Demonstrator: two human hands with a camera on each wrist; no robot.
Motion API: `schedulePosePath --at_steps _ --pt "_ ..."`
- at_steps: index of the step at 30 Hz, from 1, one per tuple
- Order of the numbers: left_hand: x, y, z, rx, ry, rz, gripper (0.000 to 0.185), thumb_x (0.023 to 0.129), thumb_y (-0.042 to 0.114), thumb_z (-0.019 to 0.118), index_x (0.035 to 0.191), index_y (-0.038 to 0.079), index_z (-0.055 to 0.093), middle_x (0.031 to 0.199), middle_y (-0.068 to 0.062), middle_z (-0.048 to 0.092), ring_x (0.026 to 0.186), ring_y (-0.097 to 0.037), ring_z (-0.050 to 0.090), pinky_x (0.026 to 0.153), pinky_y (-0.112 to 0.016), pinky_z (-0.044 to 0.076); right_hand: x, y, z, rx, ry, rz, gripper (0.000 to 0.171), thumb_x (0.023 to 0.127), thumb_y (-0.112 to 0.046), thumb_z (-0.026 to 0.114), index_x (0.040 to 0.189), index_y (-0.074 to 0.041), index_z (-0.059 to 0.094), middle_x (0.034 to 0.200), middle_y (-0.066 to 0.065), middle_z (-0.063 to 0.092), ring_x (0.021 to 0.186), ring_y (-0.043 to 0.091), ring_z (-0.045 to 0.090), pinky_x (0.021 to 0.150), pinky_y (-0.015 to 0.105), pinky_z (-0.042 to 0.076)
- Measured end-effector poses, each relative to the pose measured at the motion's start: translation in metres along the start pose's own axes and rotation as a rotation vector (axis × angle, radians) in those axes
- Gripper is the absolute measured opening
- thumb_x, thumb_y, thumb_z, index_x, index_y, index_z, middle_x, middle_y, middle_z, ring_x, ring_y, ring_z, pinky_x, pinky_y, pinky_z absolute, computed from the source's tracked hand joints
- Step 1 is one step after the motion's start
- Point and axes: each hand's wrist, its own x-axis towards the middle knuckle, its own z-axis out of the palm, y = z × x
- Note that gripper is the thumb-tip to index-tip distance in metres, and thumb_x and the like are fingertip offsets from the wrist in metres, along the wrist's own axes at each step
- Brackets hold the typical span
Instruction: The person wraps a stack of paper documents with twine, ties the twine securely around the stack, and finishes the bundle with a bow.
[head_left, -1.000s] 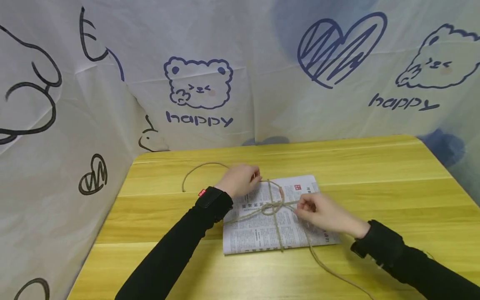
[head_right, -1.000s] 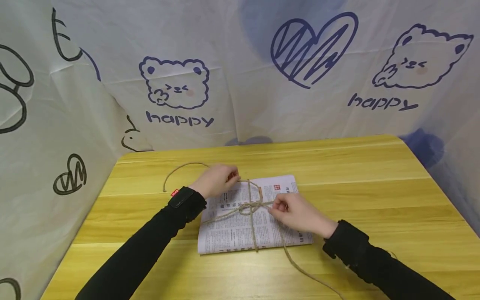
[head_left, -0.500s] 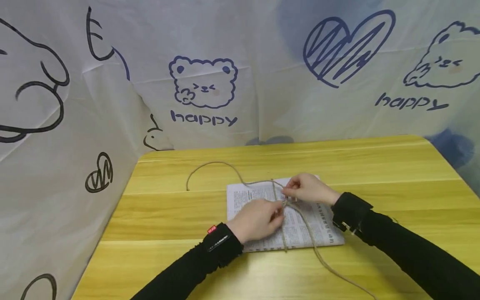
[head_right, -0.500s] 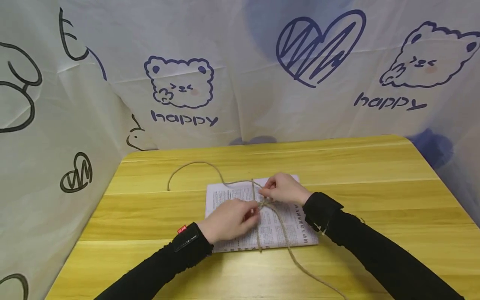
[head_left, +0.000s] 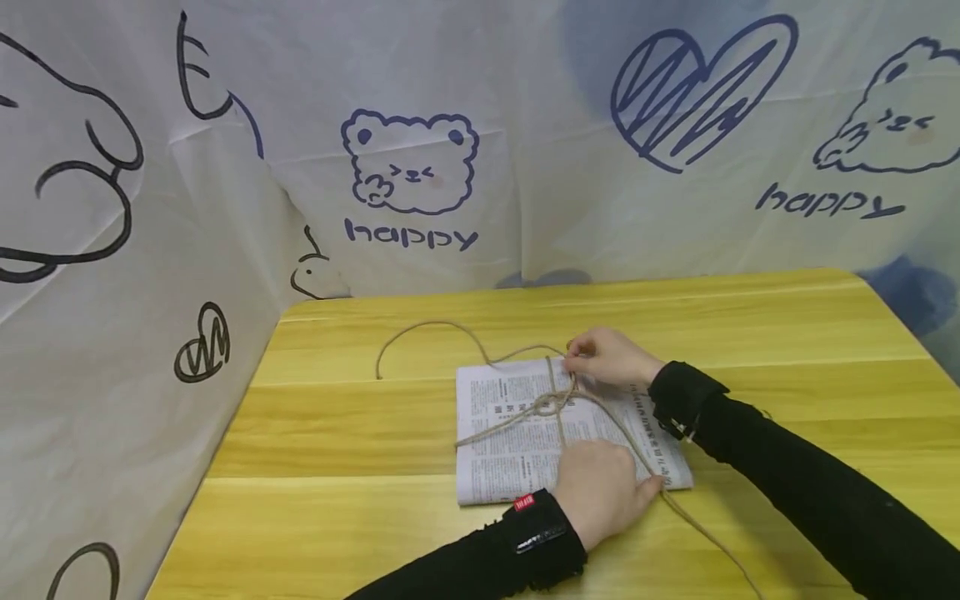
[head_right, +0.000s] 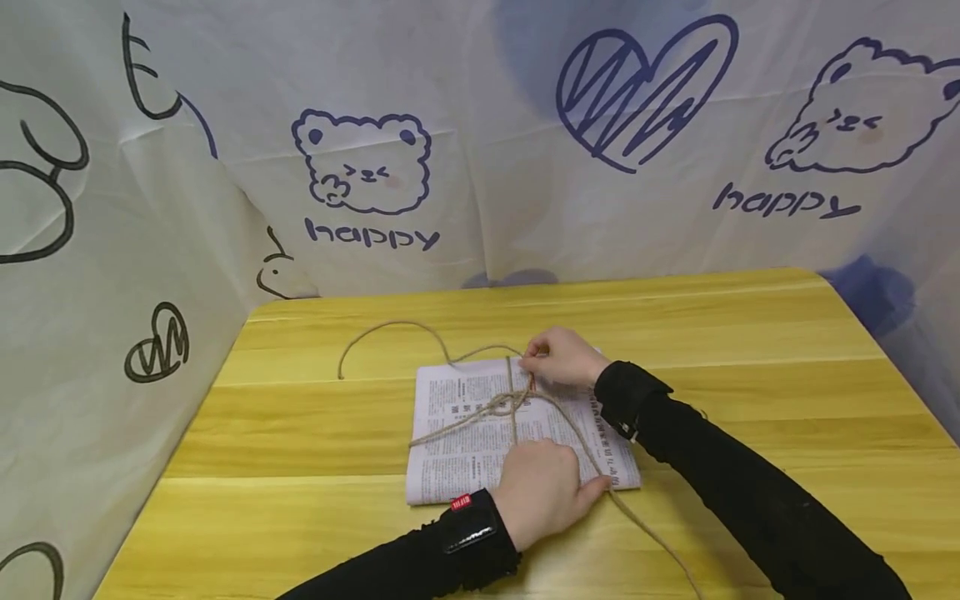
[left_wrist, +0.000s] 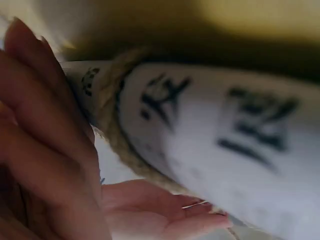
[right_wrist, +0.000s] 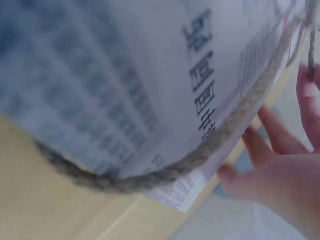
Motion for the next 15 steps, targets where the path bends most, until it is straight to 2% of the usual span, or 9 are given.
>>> schedulePosePath --at_steps 2,5,11,15 --pt "0.002 0.004 0.0009 0.014 -0.02 -0.029 0.062 0.094 0.07 0.051 0.073 0.017 0.074 0.073 0.001 0.071 0.066 -0.015 0.066 0.05 -0.031 0.043 0.0027 -0.0003 -0.0005 0.006 -0.016 0.012 0.017 0.1 -0.017 0.062 0.097 -0.004 0.073 0.108 0.018 0.072 0.098 0.031 0.064 0.09 0.043 0.05" --pt "0.0022 0.0056 0.0018 -0.005 -0.017 -0.039 0.059 0.092 0.07 0.055 0.072 0.017 0.073 0.074 0.001 0.072 0.066 -0.016 0.066 0.049 -0.031 0.042 0.0052 -0.0008 -0.0021 0.008 -0.02 0.034 0.018 0.1 -0.017 0.062 0.098 -0.004 0.074 0.091 0.011 0.071 0.075 0.018 0.054 0.073 0.033 0.042" --pt "-0.0007 0.0075 0.0028 0.005 -0.001 -0.047 0.063 0.086 0.075 0.058 0.064 0.017 0.069 0.066 0.002 0.067 0.06 -0.014 0.062 0.047 -0.029 0.039 0.0051 -0.0006 -0.0062 0.022 -0.023 0.055 0.017 0.099 -0.015 0.062 0.096 -0.002 0.074 0.086 0.013 0.069 0.06 0.014 0.047 0.058 0.029 0.039" --pt "0.0007 0.0062 0.0023 -0.017 -0.015 -0.035 0.055 0.082 0.07 0.067 0.066 0.017 0.069 0.066 0.003 0.067 0.059 -0.014 0.061 0.047 -0.03 0.039 0.0047 -0.0008 -0.0077 0.025 -0.017 0.055 0.017 0.098 -0.014 0.063 0.095 -0.002 0.074 0.084 0.012 0.07 0.06 0.014 0.048 0.058 0.029 0.04"
